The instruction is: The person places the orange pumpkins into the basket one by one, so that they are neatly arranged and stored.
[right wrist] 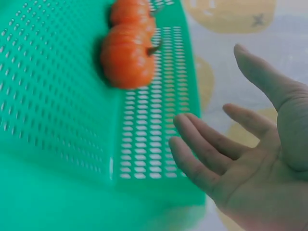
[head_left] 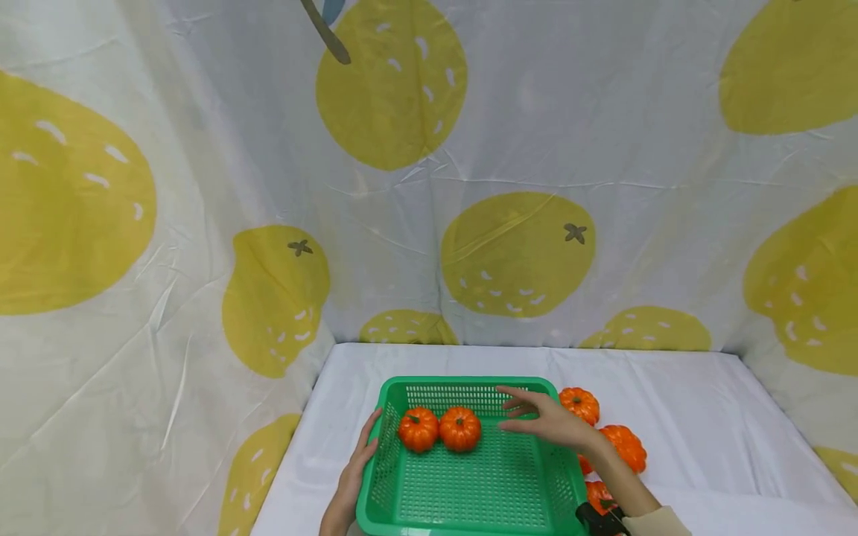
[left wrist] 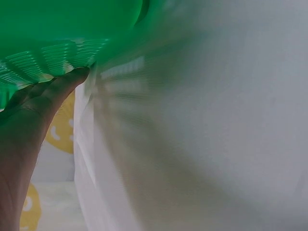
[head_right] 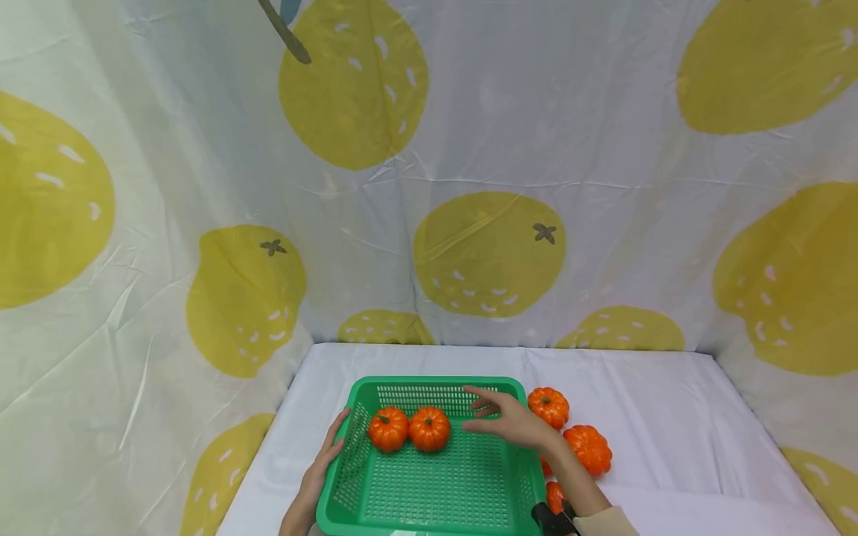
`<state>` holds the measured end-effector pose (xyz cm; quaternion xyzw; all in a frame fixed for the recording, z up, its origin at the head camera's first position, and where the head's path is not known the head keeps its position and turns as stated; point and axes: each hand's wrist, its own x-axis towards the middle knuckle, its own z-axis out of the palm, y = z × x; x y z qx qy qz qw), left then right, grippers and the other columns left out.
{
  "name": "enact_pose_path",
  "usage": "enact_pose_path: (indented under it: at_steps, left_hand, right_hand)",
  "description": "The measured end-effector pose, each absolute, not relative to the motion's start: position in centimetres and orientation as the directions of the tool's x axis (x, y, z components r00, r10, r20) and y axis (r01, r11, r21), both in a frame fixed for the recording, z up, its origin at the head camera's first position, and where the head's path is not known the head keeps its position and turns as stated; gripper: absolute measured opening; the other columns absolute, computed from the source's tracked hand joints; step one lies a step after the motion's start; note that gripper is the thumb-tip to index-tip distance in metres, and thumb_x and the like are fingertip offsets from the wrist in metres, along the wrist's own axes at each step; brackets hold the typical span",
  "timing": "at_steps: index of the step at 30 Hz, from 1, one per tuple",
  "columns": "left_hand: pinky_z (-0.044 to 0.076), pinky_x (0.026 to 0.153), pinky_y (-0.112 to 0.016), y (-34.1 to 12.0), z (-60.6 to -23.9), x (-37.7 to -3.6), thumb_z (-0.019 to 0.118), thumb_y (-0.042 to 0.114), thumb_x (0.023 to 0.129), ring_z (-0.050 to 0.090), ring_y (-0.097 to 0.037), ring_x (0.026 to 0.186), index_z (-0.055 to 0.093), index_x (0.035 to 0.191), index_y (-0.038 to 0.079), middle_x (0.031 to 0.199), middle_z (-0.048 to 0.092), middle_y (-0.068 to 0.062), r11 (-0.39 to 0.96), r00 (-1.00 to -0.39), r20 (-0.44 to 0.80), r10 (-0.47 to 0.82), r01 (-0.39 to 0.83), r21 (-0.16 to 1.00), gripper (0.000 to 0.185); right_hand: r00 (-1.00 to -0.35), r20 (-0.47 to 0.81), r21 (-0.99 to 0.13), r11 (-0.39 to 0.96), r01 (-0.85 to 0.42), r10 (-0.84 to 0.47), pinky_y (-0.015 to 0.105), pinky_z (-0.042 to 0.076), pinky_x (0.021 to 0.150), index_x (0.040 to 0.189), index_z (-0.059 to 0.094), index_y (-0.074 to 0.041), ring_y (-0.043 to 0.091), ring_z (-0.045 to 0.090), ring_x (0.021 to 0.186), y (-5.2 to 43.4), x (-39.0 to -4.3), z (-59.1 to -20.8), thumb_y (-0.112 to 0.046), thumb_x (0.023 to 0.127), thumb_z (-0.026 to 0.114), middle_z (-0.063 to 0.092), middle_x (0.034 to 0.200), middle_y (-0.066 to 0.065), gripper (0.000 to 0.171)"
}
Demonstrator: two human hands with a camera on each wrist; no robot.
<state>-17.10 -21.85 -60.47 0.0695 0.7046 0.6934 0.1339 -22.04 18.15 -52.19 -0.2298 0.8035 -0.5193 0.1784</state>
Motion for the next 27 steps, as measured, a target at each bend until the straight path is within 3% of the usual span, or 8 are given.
enact_pose_path:
  at_steps: [3,7,10,14,19,22,24,27]
  left_hand:
    - [0.020,0.122,-0.043,-21.9,-60.3,-17.2,0.025,0.044,0.114,0.024,0.007,0.145,0.014,0.166,0.038,0.176,0.002,-0.001,0.033,-0.960,-0.092,0.264,-0.086,0.996,0.054]
    - [0.020,0.121,-0.044,-21.6,-60.3,-17.3,0.025,0.043,0.114,0.015,-0.019,0.156,0.014,0.166,0.037,0.176,0.001,-0.002,0.029,-0.960,-0.086,0.265,-0.081,0.996,0.054]
    - [0.019,0.122,-0.043,-21.5,-60.4,-17.3,0.024,0.042,0.114,0.009,-0.026,0.158,0.013,0.166,0.036,0.176,0.000,-0.003,0.023,-0.958,-0.080,0.275,-0.077,0.997,0.054]
    - [0.022,0.119,-0.031,-21.6,-60.6,-17.2,0.024,0.043,0.114,0.014,-0.012,0.156,0.012,0.166,0.036,0.176,-0.001,-0.002,0.019,-0.957,-0.083,0.278,-0.081,0.997,0.054]
    - [0.026,0.114,-0.021,-21.8,-60.7,-17.1,0.025,0.043,0.114,0.021,0.001,0.149,0.012,0.167,0.036,0.176,-0.002,-0.003,0.004,-0.954,-0.085,0.286,-0.087,0.996,0.055]
    - [0.026,0.116,-0.025,-21.8,-60.7,-17.2,0.025,0.043,0.114,0.021,-0.001,0.149,0.011,0.166,0.037,0.176,-0.002,-0.003,0.011,-0.953,-0.088,0.289,-0.089,0.996,0.055]
    - [0.025,0.117,-0.030,-21.8,-60.7,-17.2,0.025,0.044,0.114,0.022,0.000,0.149,0.012,0.166,0.038,0.176,-0.001,-0.002,0.015,-0.954,-0.093,0.286,-0.093,0.996,0.054]
    - [0.024,0.119,-0.034,-21.9,-60.6,-17.2,0.024,0.044,0.114,0.024,0.006,0.146,0.012,0.166,0.039,0.176,0.000,0.000,0.019,-0.954,-0.098,0.284,-0.097,0.995,0.054]
  right_hand:
    - [-0.852,-0.031,-0.913,0.362,-0.190,-0.523,0.033,0.056,0.094,0.161,0.034,-0.006,0.043,0.058,0.129,19.7,-21.1,-51.4,-0.030,0.101,0.068,0.055,0.145,0.026,0.073]
    - [-0.897,-0.008,-0.901,0.392,-0.186,-0.443,0.027,0.056,0.092,0.160,0.037,-0.010,0.035,0.062,0.125,22.5,-19.5,-50.4,-0.031,0.102,0.067,0.056,0.146,0.023,0.070]
    - [-0.930,-0.006,-0.892,0.421,-0.162,-0.369,0.026,0.056,0.089,0.160,0.040,-0.015,0.020,0.065,0.122,25.0,-18.4,-49.9,-0.031,0.102,0.066,0.056,0.146,0.022,0.065]
    - [-0.963,0.032,-0.869,0.468,-0.159,-0.268,0.024,0.056,0.085,0.158,0.043,-0.015,-0.004,0.063,0.112,28.3,-17.1,-50.2,-0.027,0.103,0.065,0.060,0.142,0.019,0.060]
    - [-0.989,0.055,-0.799,0.588,-0.128,-0.141,0.019,0.056,0.080,0.157,0.044,-0.010,-0.017,0.056,0.104,31.6,-16.1,-52.0,-0.031,0.101,0.068,0.063,0.138,0.020,0.064]
    - [-0.997,0.025,-0.729,0.681,-0.064,-0.067,0.021,0.053,0.080,0.158,0.042,-0.009,-0.002,0.060,0.109,33.1,-15.7,-53.6,-0.040,0.099,0.069,0.059,0.142,0.026,0.072]
    - [-0.999,-0.003,-0.705,0.709,-0.022,-0.034,0.033,0.055,0.088,0.159,0.038,-0.006,0.020,0.061,0.117,33.7,-15.6,-54.6,-0.043,0.098,0.070,0.055,0.145,0.031,0.078]
    - [-0.999,-0.045,-0.714,0.700,0.024,-0.012,0.056,0.051,0.095,0.161,0.031,-0.003,0.051,0.049,0.126,34.2,-15.4,-56.2,-0.043,0.098,0.070,0.048,0.148,0.037,0.084]
